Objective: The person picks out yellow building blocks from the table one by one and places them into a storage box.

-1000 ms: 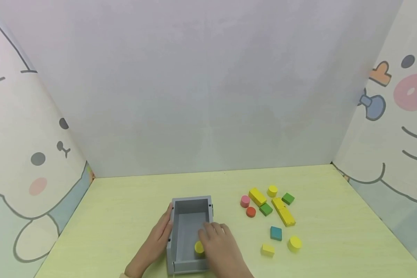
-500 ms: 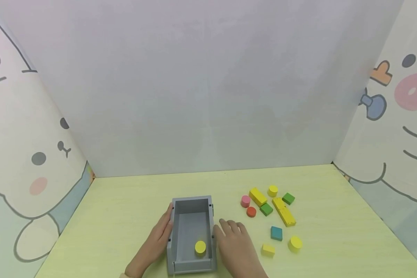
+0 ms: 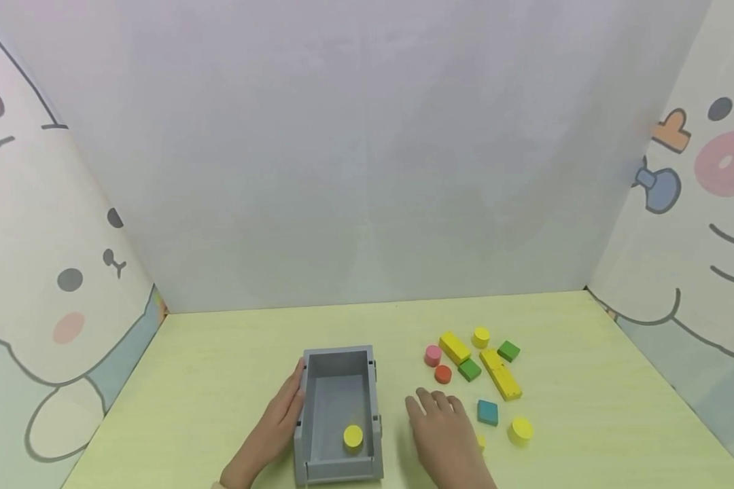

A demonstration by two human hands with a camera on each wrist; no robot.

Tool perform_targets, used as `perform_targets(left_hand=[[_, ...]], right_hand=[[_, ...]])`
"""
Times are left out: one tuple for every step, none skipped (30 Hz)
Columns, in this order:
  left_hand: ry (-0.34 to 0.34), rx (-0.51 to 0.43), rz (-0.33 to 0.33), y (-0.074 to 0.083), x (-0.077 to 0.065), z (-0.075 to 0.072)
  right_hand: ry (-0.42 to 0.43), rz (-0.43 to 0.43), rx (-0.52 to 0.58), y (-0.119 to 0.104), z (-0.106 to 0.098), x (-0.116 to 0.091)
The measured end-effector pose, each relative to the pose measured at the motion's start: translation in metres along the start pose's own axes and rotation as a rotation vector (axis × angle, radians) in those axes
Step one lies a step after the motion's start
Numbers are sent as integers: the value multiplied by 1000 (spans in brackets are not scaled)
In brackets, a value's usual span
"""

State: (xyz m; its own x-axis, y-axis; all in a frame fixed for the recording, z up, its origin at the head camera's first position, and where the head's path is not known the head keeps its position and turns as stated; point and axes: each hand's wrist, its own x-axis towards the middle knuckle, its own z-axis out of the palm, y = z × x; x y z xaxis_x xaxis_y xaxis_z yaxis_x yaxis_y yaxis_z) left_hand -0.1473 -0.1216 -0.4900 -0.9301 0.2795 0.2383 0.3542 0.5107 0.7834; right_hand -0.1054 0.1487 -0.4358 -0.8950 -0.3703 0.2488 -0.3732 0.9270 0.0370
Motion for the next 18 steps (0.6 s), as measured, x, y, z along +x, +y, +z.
perform_targets(left_hand=[[0, 1, -3, 0, 0, 0], [-1, 1, -6, -1, 0, 0], [-2, 1, -7, -1, 0, 0], [-4, 1, -8, -1, 0, 1], [-3, 2, -6, -1, 0, 0], [-1, -2, -11, -1, 0, 0], [0, 0, -4, 0, 0, 0], [0, 3, 2, 0, 0, 0], [1, 4, 3, 1, 0, 0], [0, 5, 2, 1, 0, -1], [0, 5, 2, 1, 0, -1], [-2, 5, -2, 1, 0, -1], [-4, 6, -4, 1, 0, -1], [-4, 3, -10, 1, 0, -1], [-4, 0, -14, 1, 0, 0], [-4, 0, -12, 1, 0, 0], [-4, -2, -11, 1, 0, 0], [-3, -4, -9, 1, 0, 0]], right_hand=[[-1, 7, -1, 3, 0, -1], [0, 14, -1, 6, 0, -3], [2, 19, 1, 8, 1, -4], [7, 21, 4, 11, 1, -6], [12, 21, 5, 14, 1, -7], [17, 23, 4, 17, 2, -9], [21, 24, 5, 19, 3, -10], [24, 23, 3, 21, 3, -11], [25, 24, -1, 24, 4, -13], [25, 25, -1, 26, 5, -14], [17, 28, -2, 28, 5, -15], [3, 34, 0, 30, 5, -15], [-15, 42, 4, 31, 5, -16], [-38, 51, 7, 33, 5, -16], [-67, 62, 12, 35, 5, -17], [-94, 73, 20, 36, 5, -17], [-123, 84, 25, 37, 6, -18], [-148, 95, 28, 39, 6, -19]])
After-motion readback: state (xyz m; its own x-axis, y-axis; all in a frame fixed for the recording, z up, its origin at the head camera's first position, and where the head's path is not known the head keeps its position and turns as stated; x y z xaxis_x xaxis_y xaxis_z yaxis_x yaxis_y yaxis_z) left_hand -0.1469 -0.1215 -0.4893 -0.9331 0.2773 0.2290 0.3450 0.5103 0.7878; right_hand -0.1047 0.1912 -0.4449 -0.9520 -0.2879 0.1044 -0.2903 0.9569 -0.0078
